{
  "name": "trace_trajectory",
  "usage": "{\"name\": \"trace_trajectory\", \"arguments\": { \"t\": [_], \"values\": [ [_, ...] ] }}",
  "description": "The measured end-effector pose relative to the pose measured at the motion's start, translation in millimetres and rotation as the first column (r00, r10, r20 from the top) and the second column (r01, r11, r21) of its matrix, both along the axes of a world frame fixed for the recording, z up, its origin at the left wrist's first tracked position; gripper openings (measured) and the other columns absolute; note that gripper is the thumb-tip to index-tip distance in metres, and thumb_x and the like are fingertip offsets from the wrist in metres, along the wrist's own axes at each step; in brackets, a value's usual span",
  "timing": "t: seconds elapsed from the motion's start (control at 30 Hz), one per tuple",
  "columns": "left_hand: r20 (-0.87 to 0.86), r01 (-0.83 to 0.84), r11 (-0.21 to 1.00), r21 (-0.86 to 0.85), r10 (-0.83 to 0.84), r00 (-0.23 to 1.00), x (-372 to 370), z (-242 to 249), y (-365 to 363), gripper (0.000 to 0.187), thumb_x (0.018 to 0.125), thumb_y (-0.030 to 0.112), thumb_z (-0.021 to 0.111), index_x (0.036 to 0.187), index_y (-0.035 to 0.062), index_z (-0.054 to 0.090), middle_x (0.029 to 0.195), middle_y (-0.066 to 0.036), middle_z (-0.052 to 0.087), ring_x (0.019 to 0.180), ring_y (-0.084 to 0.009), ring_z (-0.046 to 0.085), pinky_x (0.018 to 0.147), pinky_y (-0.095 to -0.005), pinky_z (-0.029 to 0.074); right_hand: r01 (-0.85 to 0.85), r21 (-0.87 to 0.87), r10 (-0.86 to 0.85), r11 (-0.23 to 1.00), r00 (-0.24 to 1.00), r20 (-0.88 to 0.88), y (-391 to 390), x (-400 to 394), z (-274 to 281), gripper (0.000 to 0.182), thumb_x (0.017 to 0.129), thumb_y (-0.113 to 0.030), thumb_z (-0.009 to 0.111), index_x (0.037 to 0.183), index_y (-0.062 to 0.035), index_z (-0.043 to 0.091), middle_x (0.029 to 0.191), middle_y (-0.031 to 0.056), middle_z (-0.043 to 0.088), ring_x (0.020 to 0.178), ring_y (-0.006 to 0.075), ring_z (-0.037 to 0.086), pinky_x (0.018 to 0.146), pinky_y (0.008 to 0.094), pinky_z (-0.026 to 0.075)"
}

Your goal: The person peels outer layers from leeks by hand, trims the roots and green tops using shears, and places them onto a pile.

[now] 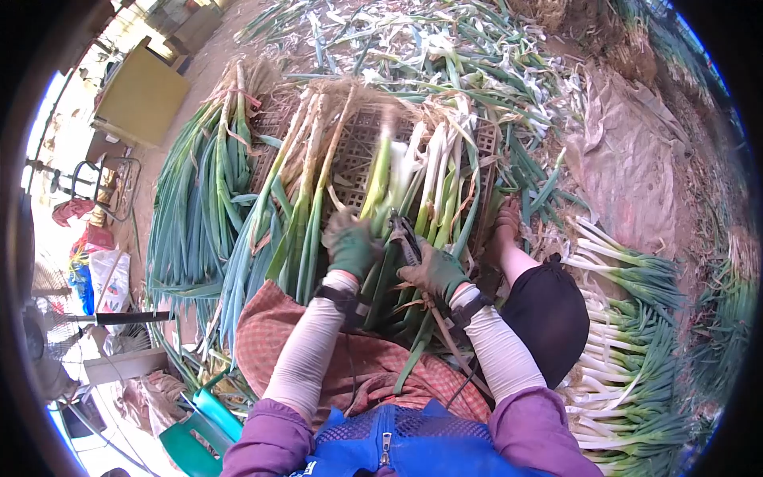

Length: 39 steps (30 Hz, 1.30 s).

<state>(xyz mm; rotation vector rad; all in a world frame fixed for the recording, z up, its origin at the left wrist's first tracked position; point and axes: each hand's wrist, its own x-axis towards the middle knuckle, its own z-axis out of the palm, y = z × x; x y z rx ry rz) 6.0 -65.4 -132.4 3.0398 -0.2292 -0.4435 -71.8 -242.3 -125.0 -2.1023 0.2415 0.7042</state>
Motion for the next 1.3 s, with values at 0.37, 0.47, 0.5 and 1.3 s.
{"name": "trace_trajectory", "arguments": {
  "t": [0.37,0.47,0.5,1.3],
  "values": [
    [-0.306,-0.268,0.454,-0.850,-0.011,0.952,34.5,-116.1,77.1,0.035,0.085,0.024,0.072,0.109,-0.0014,0.067,0.099,-0.013,0.072,0.089,-0.0226,0.067,0.081,-0.0357,0.051,-0.065,-0.066,0.073,0.996,0.988,0.134,-3.2,-29.7,-25.7,0.081,0.072,-0.059,0.074,0.131,-0.0071,0.054,0.098,0.0237,0.069,0.092,0.0371,0.068,0.082,0.0427,0.051],
    [-0.445,-0.368,0.512,-0.776,-0.031,0.895,34.4,-110.6,65.1,0.041,0.080,0.025,0.079,0.108,-0.0028,0.069,0.097,-0.010,0.073,0.084,-0.0168,0.067,0.077,-0.0307,0.051,-0.015,0.010,0.014,1.000,0.998,0.067,-0.7,-26.3,-1.1,0.076,0.073,-0.047,0.072,0.134,-0.0074,0.053,0.098,0.0233,0.070,0.091,0.0363,0.069,0.083,0.0425,0.052],
    [-0.386,-0.310,0.575,-0.757,-0.011,0.922,36.9,-123.7,69.0,0.041,0.080,0.024,0.078,0.109,-0.0027,0.068,0.096,-0.010,0.073,0.084,-0.0162,0.066,0.076,-0.0301,0.051,0.010,-0.022,-0.009,1.000,1.000,0.028,1.5,-22.0,-1.7,0.074,0.072,-0.046,0.072,0.131,-0.0051,0.055,0.095,0.0234,0.070,0.089,0.0347,0.069,0.082,0.0418,0.052],
    [-0.343,-0.376,0.279,-0.884,0.162,0.925,36.1,-86.1,48.7,0.036,0.091,0.020,0.066,0.119,-0.0024,0.063,0.100,-0.012,0.071,0.086,-0.0158,0.064,0.077,-0.0308,0.051,-0.005,0.056,-0.005,0.998,0.985,0.171,10.6,-74.7,28.9,0.048,0.077,-0.034,0.069,0.111,-0.0036,0.055,0.087,0.0185,0.064,0.083,0.0339,0.065,0.076,0.0425,0.050]
  ]
}}
